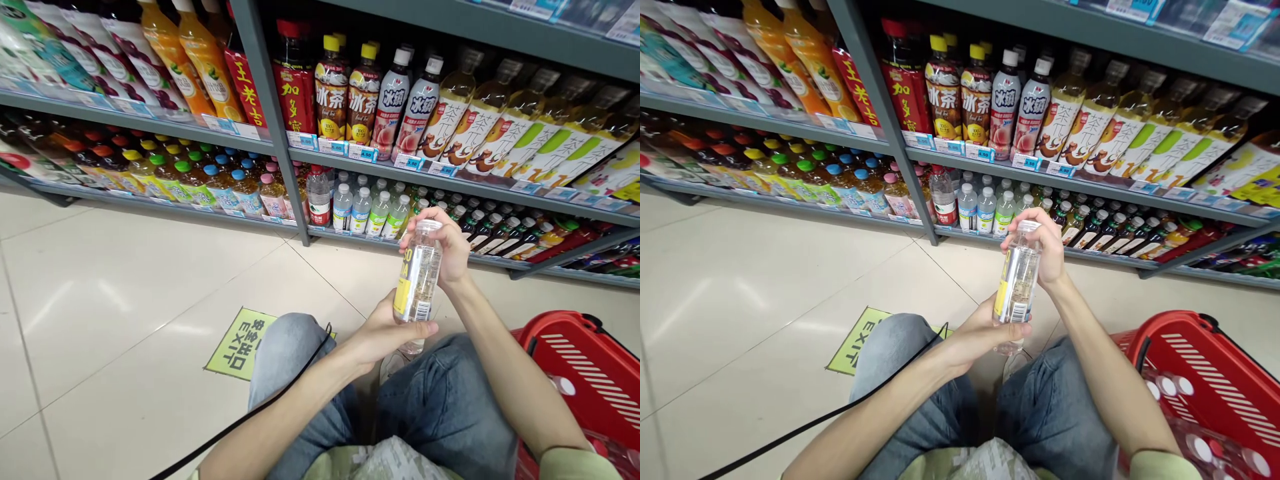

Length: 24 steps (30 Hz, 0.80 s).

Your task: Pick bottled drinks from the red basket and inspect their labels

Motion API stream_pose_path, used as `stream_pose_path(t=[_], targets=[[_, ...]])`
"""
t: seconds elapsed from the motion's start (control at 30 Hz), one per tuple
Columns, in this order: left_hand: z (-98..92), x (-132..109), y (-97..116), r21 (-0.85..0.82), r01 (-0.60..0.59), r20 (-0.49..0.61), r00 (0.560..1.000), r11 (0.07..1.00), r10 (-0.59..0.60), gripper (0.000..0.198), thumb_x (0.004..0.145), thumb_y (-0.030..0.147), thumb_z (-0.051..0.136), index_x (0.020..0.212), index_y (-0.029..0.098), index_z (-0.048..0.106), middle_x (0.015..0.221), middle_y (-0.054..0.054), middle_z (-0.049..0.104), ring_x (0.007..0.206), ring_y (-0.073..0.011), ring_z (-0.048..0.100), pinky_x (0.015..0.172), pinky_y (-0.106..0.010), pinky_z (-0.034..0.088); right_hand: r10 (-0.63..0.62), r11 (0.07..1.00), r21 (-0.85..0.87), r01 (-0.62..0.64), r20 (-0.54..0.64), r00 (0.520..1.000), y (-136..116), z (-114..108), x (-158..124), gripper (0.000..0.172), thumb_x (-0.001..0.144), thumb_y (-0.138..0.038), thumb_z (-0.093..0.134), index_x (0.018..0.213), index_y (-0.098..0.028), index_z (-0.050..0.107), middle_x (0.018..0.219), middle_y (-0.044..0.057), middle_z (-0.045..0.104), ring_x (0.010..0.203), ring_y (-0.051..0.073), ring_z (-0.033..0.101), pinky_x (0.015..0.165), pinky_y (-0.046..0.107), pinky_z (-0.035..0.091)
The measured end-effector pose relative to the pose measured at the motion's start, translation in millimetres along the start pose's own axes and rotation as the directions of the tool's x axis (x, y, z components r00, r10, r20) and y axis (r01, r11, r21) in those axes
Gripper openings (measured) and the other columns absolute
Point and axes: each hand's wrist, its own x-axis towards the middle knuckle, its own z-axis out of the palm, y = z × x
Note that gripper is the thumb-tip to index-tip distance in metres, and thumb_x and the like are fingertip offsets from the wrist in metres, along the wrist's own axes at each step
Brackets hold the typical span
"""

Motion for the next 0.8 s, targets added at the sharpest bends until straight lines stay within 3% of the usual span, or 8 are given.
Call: stream_pose_path(t=[0.33,0.6,0.8], targets=[[0.5,-0.4,0.6,0.004,-0.051,0.05,0.997,0.999,0.051,0.058,0.069,0.045,0.087,0.11,0.019,0.057,0.088,-0.002,0.062,0.077,-0.0147,0.057,0.071,-0.029,0.042,0.017,1.0,0.01,-0.017,-0.005,1.0,3.3,-3.1,3.9,0.015,0.068,-0.019,0.053,0.082,-0.021,0.057,0.079,-0.001,0.062,0.059,0.017,0.067,0.052,0.031,0.055],[-1.6,-0.8,-1.5,0.018,-0.06,0.048,0.997,0.998,0.059,0.058,0.072,0.047,0.085,0.115,0.021,0.055,0.098,-0.004,0.062,0.093,-0.0198,0.06,0.078,-0.031,0.044,0.024,0.999,0.022,-0.024,0.005,1.0,4.0,-4.0,4.9,0.017,0.067,-0.021,0.053,0.084,-0.022,0.057,0.079,-0.001,0.062,0.059,0.016,0.067,0.053,0.031,0.056],[-1.0,-0.5,-1.8,0.014,-0.036,0.024,0.999,0.999,0.036,0.06,0.071,0.05,0.084,0.114,0.019,0.056,0.098,-0.004,0.06,0.095,-0.0211,0.059,0.081,-0.032,0.044,0.081,0.997,0.019,-0.081,-0.004,0.997,4.6,-4.6,8.1,0.019,0.067,-0.023,0.055,0.086,-0.022,0.055,0.08,-0.002,0.063,0.06,0.017,0.068,0.055,0.032,0.056]])
